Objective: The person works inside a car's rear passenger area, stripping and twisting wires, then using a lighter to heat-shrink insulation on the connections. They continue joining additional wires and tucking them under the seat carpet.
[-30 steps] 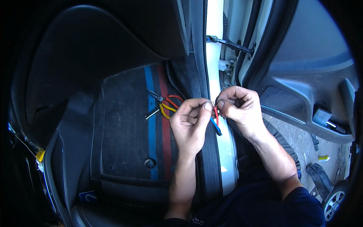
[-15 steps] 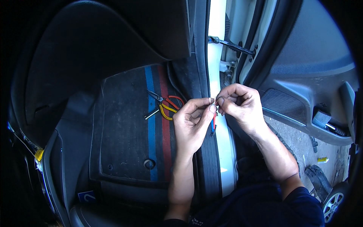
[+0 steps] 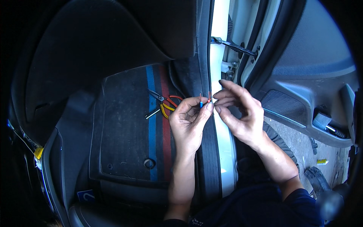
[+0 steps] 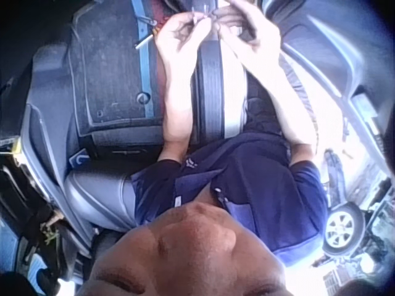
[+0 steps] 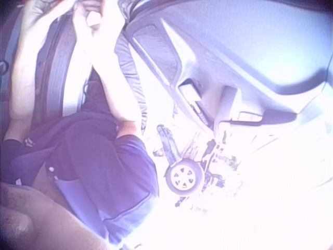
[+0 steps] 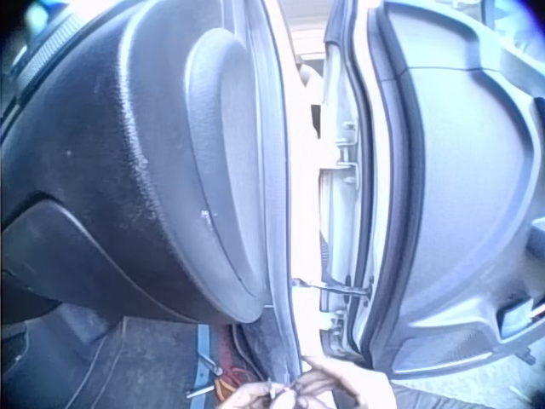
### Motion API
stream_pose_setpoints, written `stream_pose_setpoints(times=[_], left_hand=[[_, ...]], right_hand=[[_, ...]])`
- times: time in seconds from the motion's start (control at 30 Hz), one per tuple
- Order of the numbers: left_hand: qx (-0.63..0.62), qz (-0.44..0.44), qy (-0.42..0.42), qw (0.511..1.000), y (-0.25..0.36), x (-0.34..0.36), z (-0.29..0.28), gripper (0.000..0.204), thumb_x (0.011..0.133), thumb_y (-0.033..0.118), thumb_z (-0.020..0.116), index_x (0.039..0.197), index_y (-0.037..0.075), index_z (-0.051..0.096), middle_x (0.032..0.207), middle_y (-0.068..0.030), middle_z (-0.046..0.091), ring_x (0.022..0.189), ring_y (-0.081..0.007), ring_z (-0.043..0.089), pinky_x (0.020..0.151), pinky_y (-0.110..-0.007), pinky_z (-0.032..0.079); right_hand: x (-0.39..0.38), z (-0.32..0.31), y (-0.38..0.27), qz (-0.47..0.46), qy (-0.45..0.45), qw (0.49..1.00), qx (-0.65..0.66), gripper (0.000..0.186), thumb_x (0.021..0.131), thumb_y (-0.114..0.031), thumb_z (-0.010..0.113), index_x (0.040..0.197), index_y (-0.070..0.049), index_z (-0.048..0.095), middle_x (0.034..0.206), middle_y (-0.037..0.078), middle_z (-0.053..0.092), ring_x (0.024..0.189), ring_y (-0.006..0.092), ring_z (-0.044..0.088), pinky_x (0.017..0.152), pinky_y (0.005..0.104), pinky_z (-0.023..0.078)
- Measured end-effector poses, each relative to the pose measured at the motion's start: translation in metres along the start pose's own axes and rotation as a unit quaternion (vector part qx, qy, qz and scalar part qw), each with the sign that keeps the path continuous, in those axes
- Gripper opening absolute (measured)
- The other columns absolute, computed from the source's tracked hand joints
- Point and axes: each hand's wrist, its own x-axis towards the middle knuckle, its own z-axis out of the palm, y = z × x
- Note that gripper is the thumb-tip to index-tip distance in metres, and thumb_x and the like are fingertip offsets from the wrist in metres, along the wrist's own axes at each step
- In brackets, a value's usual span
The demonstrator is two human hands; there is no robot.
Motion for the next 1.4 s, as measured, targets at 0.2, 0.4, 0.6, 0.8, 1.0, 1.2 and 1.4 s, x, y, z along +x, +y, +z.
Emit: stream_pose_setpoints(times=[0.2,0.4,0.6,0.8,1.0,1.2,1.4], left_hand=[[0.026,0.010,-0.001,1.000,0.001,-0.002,0.000,0.019,0.089,-0.004,0.068,0.108,-0.004,0.066,0.098,-0.0139,0.072,0.091,-0.0145,0.071,0.080,-0.024,0.058],[0.020,0.006,0.006,1.000,0.004,-0.002,0.002,0.019,0.089,-0.004,0.069,0.108,-0.005,0.065,0.098,-0.0136,0.072,0.090,-0.0142,0.071,0.080,-0.025,0.059],[0.003,-0.002,0.001,1.000,0.005,-0.002,0.003,0.019,0.089,-0.003,0.069,0.107,-0.005,0.066,0.097,-0.0137,0.072,0.088,-0.0146,0.071,0.080,-0.025,0.059],[-0.011,-0.007,0.002,1.000,0.005,-0.002,0.003,0.018,0.089,-0.003,0.069,0.107,-0.005,0.066,0.096,-0.0136,0.072,0.087,-0.0145,0.072,0.079,-0.024,0.059],[0.018,0.005,0.003,1.000,0.005,-0.002,0.003,0.016,0.089,-0.003,0.069,0.105,-0.004,0.067,0.095,-0.0135,0.073,0.086,-0.0148,0.072,0.077,-0.026,0.060],[0.080,0.039,0.002,0.996,0.001,-0.004,0.005,0.017,0.088,-0.004,0.070,0.104,-0.005,0.067,0.095,-0.0126,0.072,0.085,-0.0141,0.071,0.076,-0.023,0.059],[0.104,0.065,0.025,0.992,0.000,-0.004,0.006,0.018,0.087,-0.004,0.071,0.105,-0.005,0.067,0.095,-0.0123,0.072,0.087,-0.0136,0.071,0.077,-0.022,0.058]], right_hand=[[-0.001,0.003,-0.001,-0.056,-0.017,0.997,-0.044,0.048,0.084,0.005,0.068,0.131,0.003,0.058,0.104,0.015,0.069,0.092,0.0213,0.071,0.082,0.0317,0.058],[-0.001,0.002,-0.002,-0.062,-0.022,0.997,-0.048,0.045,0.084,0.007,0.068,0.128,0.004,0.059,0.103,0.015,0.069,0.091,0.0207,0.071,0.081,0.0311,0.057],[-0.002,0.004,-0.001,-0.073,-0.012,0.996,-0.046,0.041,0.084,0.007,0.068,0.125,0.006,0.060,0.103,0.016,0.069,0.091,0.0211,0.071,0.080,0.0302,0.058],[-0.002,0.003,0.002,-0.088,-0.001,0.995,-0.052,0.039,0.085,0.005,0.069,0.123,0.005,0.061,0.104,0.017,0.070,0.092,0.0230,0.073,0.081,0.0317,0.060],[-0.003,-0.002,0.003,-0.053,-0.003,0.998,-0.037,0.024,0.087,0.002,0.069,0.110,0.003,0.062,0.098,0.015,0.072,0.088,0.0228,0.074,0.079,0.0314,0.061],[0.004,-0.007,0.002,-0.046,-0.020,0.999,-0.014,0.013,0.087,0.004,0.068,0.098,0.002,0.063,0.093,0.013,0.071,0.081,0.0200,0.072,0.074,0.0308,0.060],[0.008,-0.011,-0.005,-0.118,-0.049,0.983,-0.130,0.009,0.084,0.005,0.069,0.091,0.000,0.066,0.090,0.011,0.071,0.077,0.0207,0.071,0.072,0.0335,0.058]])
